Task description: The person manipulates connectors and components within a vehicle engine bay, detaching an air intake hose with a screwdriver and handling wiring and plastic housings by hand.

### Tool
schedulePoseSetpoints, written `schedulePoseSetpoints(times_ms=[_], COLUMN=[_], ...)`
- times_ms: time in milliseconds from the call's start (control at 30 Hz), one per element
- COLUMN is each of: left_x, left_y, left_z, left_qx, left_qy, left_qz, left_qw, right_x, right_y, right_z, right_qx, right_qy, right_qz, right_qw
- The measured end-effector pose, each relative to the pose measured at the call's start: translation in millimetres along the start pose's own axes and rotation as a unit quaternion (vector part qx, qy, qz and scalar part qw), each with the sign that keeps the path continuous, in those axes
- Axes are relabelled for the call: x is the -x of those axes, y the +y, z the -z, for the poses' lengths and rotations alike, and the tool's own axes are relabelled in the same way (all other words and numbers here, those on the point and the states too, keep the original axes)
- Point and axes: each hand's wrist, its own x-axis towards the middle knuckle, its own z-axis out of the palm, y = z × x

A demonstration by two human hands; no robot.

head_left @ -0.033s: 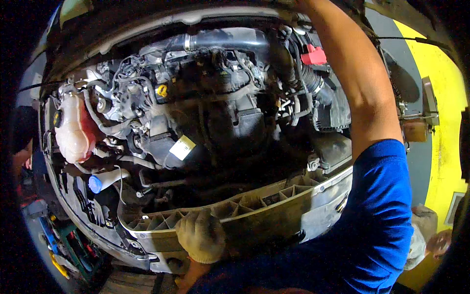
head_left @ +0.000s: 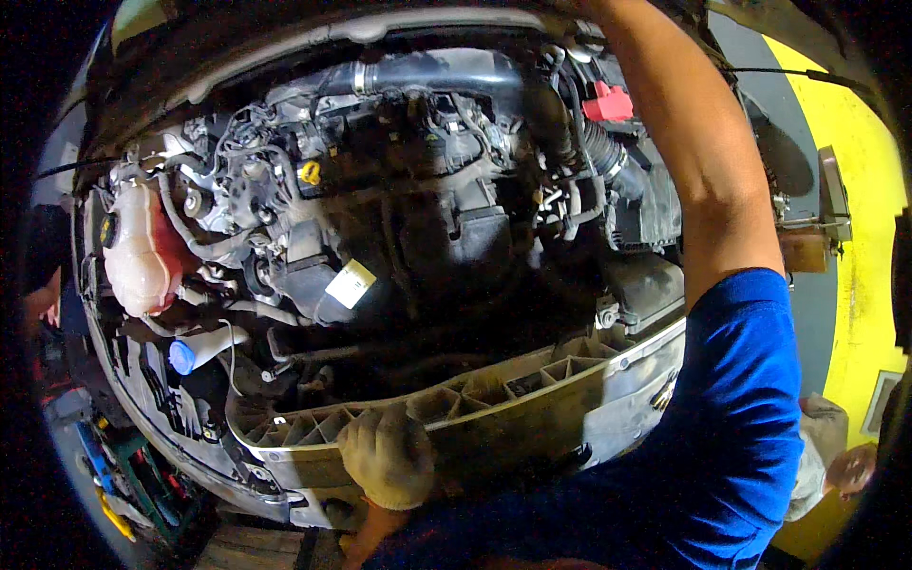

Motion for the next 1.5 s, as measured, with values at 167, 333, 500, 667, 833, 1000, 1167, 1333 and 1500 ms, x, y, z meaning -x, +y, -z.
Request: schedulePoseSetpoints(times_ms=[167,333,500,667,833,1000,1167,1333,1500], left_x=[8,11,4,5,10,10,13,8,10], left_y=[-6,-3,-4,-7,-8,-11,-12,-11,-14], left_z=[-6,-7,-4,-6,-7,-7,-5,-6,-6], left_qx=[0.014,0.006,0.022,0.018,0.039,0.051,0.052,0.063,0.056], left_qy=[0.01,0.008,-0.013,-0.008,-0.011,-0.013,-0.022,-0.018,-0.009], left_qz=[0.023,0.046,0.009,0.012,0.016,0.005,0.014,0.015,0.0], left_qw=[1.0,0.999,1.0,1.0,0.999,0.999,0.998,0.998,0.998], right_x=[33,107,147,132,137,121,122,117,103], right_y=[-20,16,12,9,-3,-13,-31,-14,-23], right_z=[9,-89,-192,-222,-223,-217,-207,-215,-218], right_qx=[0.11,-0.034,-0.208,-0.084,-0.038,0.013,0.064,0.038,0.064], right_qy=[0.227,0.41,0.205,0.196,0.136,0.089,0.014,0.027,0.024], right_qz=[0.042,0.048,-0.005,0.027,0.012,-0.064,-0.062,-0.065,-0.064], right_qw=[0.967,0.91,0.956,0.977,0.99,0.994,0.996,0.997,0.996])
